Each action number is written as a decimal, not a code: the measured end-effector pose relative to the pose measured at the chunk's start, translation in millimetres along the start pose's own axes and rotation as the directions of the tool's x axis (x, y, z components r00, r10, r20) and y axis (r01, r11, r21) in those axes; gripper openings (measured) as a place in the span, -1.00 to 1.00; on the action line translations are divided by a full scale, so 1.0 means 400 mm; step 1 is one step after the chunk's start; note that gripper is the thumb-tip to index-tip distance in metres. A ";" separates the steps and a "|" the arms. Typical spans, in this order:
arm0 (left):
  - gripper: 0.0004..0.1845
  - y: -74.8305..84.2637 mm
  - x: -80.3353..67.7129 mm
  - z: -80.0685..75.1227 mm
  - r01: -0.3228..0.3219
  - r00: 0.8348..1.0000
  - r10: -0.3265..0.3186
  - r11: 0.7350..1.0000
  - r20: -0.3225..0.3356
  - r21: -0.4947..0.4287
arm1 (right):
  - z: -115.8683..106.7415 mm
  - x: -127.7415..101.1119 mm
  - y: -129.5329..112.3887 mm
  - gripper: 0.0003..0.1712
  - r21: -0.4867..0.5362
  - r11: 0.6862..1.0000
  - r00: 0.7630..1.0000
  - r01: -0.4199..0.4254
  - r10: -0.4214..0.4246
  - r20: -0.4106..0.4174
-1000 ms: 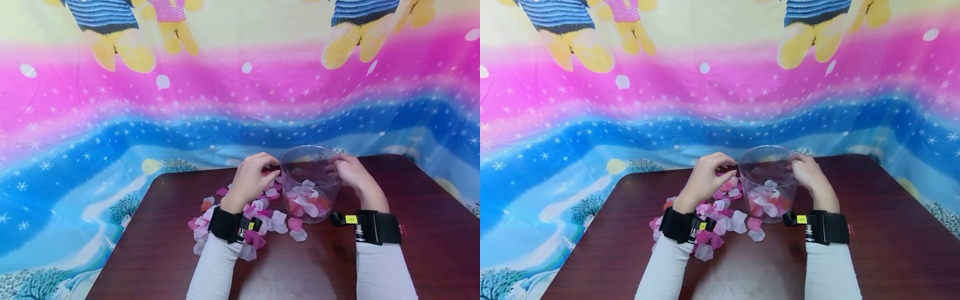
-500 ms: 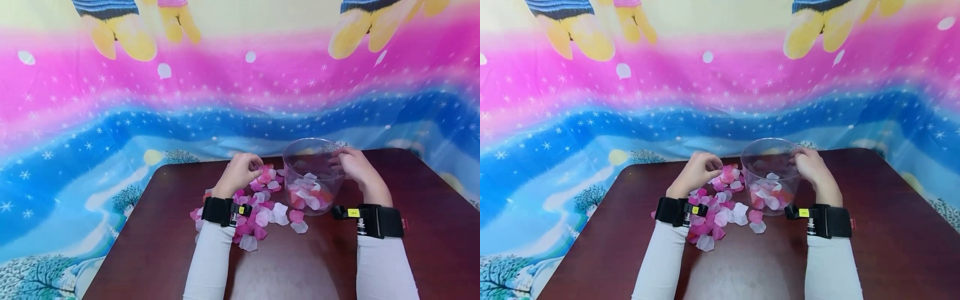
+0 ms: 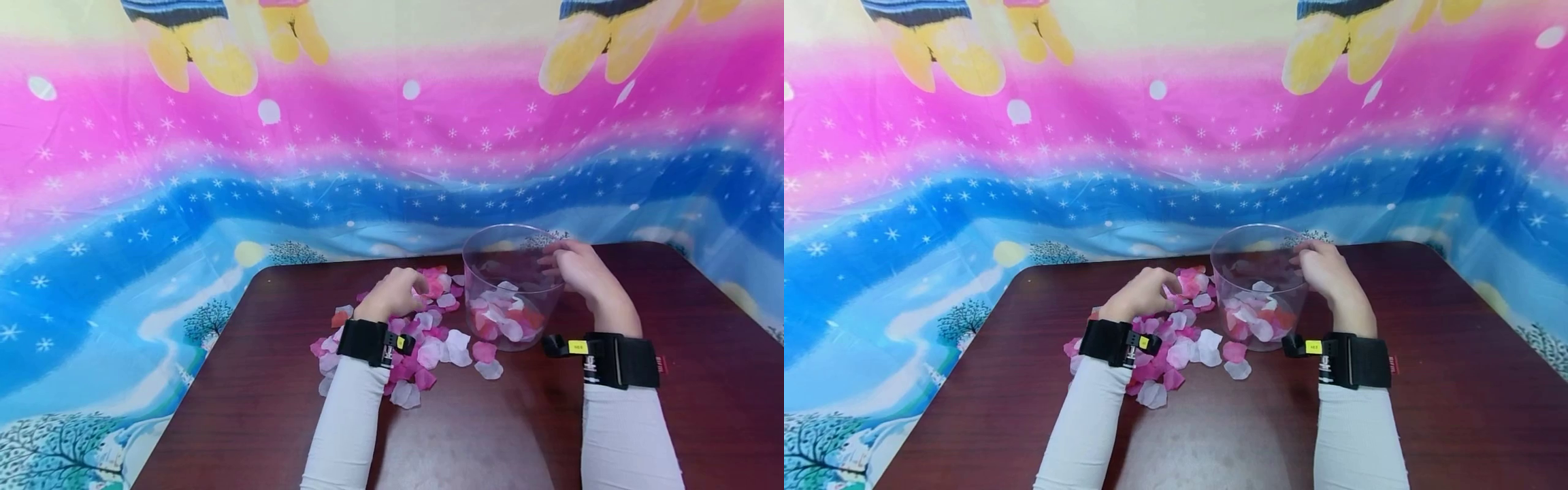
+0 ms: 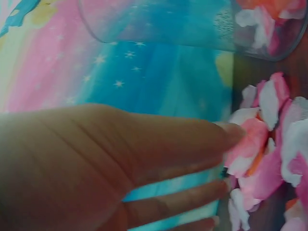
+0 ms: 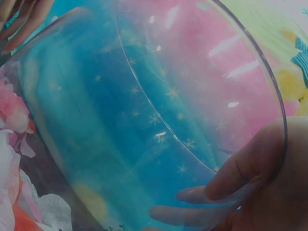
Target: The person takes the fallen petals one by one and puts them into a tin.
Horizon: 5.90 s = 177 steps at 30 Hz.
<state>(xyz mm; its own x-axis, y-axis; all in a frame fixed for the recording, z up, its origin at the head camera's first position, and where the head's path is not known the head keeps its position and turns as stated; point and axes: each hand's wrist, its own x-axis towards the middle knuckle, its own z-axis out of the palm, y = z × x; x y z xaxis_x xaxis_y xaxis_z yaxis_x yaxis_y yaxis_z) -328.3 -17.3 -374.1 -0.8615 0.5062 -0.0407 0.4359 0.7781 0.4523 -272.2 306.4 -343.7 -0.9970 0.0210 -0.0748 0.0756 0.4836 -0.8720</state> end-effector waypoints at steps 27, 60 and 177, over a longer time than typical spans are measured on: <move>-0.85 -0.019 0.003 0.037 -0.005 0.996 0.005 1.000 0.090 -0.001 | 0.003 -0.003 0.003 -0.32 -0.009 1.000 1.000 0.007 -0.007 0.001; -0.91 0.105 -0.100 -0.123 -0.425 0.799 0.356 0.905 -0.484 -0.036 | 0.001 -0.004 0.002 -0.33 -0.001 1.000 1.000 0.022 -0.022 -0.014; -0.90 0.015 -0.040 -0.072 -0.218 0.957 0.203 0.975 -0.206 -0.053 | 0.005 -0.002 0.004 -0.32 -0.006 1.000 1.000 0.014 -0.014 -0.008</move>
<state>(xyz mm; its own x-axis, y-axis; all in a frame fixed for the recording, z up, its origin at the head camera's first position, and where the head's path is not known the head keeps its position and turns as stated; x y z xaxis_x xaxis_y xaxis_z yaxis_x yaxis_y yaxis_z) -319.6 -31.4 -345.0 -0.7898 0.5661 0.2361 0.5988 0.6283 0.4966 -271.4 305.5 -346.0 -0.9980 0.0215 -0.0589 0.0619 0.4895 -0.8698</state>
